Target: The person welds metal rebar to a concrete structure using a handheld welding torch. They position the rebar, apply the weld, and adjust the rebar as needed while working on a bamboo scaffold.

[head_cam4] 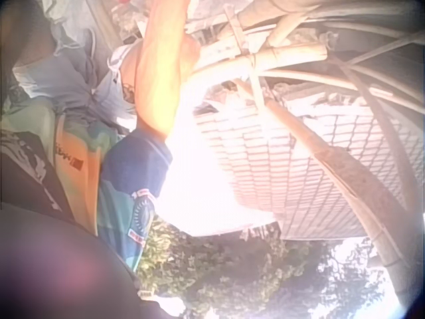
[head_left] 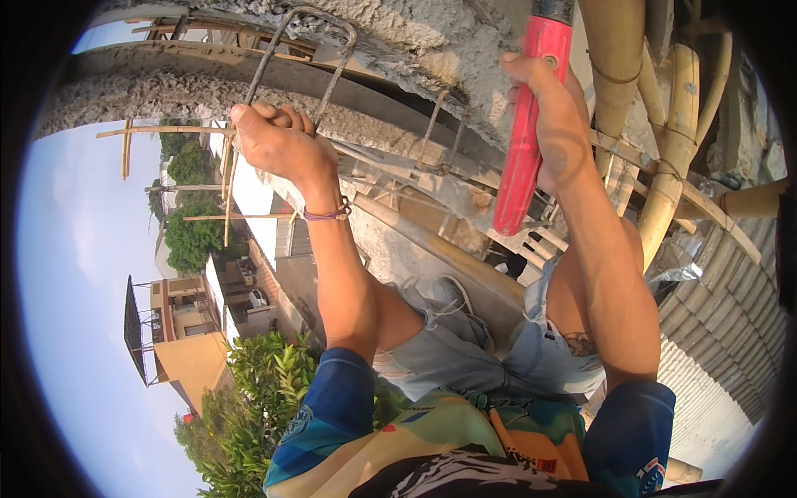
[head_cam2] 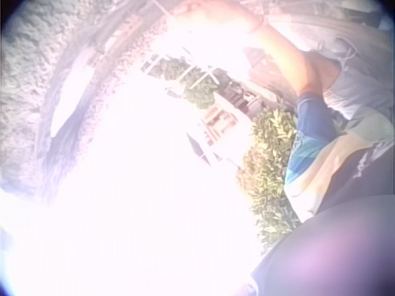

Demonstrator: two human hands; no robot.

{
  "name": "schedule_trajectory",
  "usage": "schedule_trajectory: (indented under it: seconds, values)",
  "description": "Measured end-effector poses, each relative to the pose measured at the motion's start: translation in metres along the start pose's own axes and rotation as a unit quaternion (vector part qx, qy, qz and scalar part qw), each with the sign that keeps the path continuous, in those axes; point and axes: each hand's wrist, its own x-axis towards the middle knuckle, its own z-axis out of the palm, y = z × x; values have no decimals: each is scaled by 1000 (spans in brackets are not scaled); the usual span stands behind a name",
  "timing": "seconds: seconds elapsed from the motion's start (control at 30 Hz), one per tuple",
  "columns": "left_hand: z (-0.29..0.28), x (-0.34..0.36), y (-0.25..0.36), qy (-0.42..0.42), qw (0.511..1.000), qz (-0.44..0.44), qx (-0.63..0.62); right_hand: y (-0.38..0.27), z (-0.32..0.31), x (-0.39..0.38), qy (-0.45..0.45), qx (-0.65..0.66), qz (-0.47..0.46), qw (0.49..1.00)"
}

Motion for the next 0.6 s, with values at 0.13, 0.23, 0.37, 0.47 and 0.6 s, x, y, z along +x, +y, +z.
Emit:
schedule_trajectory:
  seconds: [0.13,0.23,0.37,0.47,0.6]
  values:
    - [0,1,2,-9,1000,1,-5,1,-1,1,-6,-3,-6,1000]
    - [2,1,3,-6,1000,7,-2,0,-2,2,-10,-4,7,1000]
    - [2,-1,1,7,1000,0,2,0,0,2,-9,-16,-12,1000]
    - [0,-1,0,3,1000,1,21,1,1,2,-10,-27,-23,999]
    - [-1,-1,-3,-6,1000,9,29,1,0,1,-14,-20,2,1000]
